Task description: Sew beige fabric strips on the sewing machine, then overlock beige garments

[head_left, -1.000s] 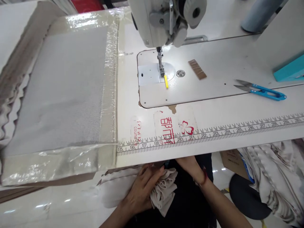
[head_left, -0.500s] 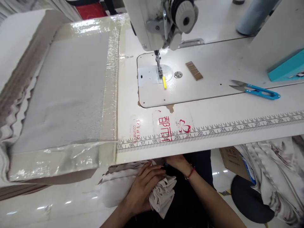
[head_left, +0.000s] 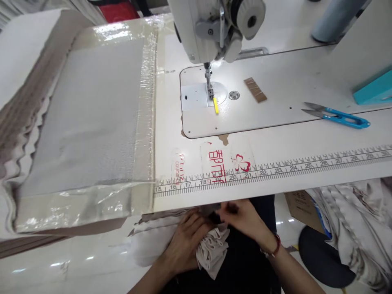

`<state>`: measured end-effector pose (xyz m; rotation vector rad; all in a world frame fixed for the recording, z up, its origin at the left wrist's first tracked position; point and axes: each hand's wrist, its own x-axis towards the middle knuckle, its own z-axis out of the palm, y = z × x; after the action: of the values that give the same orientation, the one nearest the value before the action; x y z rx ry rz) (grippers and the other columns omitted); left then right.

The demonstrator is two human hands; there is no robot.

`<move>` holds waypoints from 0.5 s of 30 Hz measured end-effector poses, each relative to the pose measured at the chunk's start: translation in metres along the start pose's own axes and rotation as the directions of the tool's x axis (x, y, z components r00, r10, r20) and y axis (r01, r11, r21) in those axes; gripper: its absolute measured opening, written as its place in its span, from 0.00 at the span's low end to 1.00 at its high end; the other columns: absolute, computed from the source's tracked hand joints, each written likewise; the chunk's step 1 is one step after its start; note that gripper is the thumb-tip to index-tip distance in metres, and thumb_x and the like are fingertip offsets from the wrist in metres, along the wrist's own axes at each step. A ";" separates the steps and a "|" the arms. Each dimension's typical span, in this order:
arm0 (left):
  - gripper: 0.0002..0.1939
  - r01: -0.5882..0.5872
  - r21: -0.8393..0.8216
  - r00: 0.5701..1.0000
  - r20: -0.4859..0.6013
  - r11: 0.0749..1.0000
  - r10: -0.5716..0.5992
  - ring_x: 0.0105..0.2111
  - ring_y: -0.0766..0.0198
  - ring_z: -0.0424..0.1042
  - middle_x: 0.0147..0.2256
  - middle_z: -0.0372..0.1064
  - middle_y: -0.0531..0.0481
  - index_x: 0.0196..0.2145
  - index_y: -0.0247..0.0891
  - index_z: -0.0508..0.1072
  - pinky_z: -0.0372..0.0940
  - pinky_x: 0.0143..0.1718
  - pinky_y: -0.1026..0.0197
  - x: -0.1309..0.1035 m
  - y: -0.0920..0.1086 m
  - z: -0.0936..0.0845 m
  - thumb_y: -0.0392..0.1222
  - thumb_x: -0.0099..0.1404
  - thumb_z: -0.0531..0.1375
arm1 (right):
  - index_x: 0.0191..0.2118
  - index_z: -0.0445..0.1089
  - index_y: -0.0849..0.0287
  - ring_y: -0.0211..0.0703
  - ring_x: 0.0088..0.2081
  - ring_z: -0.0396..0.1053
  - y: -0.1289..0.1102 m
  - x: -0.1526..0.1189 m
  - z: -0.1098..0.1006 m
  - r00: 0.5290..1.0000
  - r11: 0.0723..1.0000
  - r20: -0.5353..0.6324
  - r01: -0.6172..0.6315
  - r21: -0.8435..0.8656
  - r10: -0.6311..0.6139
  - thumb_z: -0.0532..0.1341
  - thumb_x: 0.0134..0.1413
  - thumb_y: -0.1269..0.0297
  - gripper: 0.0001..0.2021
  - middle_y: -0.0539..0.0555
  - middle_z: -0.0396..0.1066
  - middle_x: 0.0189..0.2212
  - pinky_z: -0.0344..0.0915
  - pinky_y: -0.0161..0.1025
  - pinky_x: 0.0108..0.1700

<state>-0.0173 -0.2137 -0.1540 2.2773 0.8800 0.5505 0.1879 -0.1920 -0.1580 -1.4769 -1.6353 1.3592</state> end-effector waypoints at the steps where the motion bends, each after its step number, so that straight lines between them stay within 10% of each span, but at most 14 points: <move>1: 0.13 -0.001 -0.009 1.000 0.005 1.000 0.001 0.37 0.57 0.72 0.36 0.74 0.49 0.43 0.40 0.70 0.61 0.51 0.50 0.000 0.000 0.000 0.37 0.59 0.56 | 0.23 0.69 0.62 0.30 0.22 0.70 0.006 0.008 -0.002 0.999 1.000 -0.028 -0.021 -0.020 0.021 0.61 0.59 0.71 0.13 0.43 0.71 0.20 0.69 0.27 0.29; 9: 0.15 0.005 -0.010 1.000 0.010 1.000 -0.005 0.38 0.57 0.72 0.37 0.75 0.49 0.45 0.40 0.69 0.61 0.51 0.51 -0.002 0.000 0.001 0.36 0.59 0.56 | 0.42 0.74 0.61 0.45 0.46 0.74 0.043 0.042 0.027 0.996 0.989 0.040 -0.070 -0.130 0.076 0.63 0.60 0.67 0.06 0.55 0.76 0.44 0.69 0.51 0.52; 15: 0.19 0.016 0.153 0.999 0.039 0.988 -0.022 0.55 0.48 0.66 0.55 0.67 0.38 0.48 0.39 0.69 0.58 0.58 0.45 -0.003 -0.003 0.000 0.37 0.58 0.59 | 0.29 0.74 0.58 0.46 0.36 0.74 0.025 0.006 0.022 0.990 0.992 0.088 -0.101 -0.069 0.107 0.62 0.50 0.74 0.05 0.52 0.77 0.31 0.69 0.42 0.43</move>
<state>-0.0201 -0.2142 -0.1564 2.4061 0.9522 0.4404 0.1765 -0.1965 -0.1901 -1.5783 -1.6942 1.4634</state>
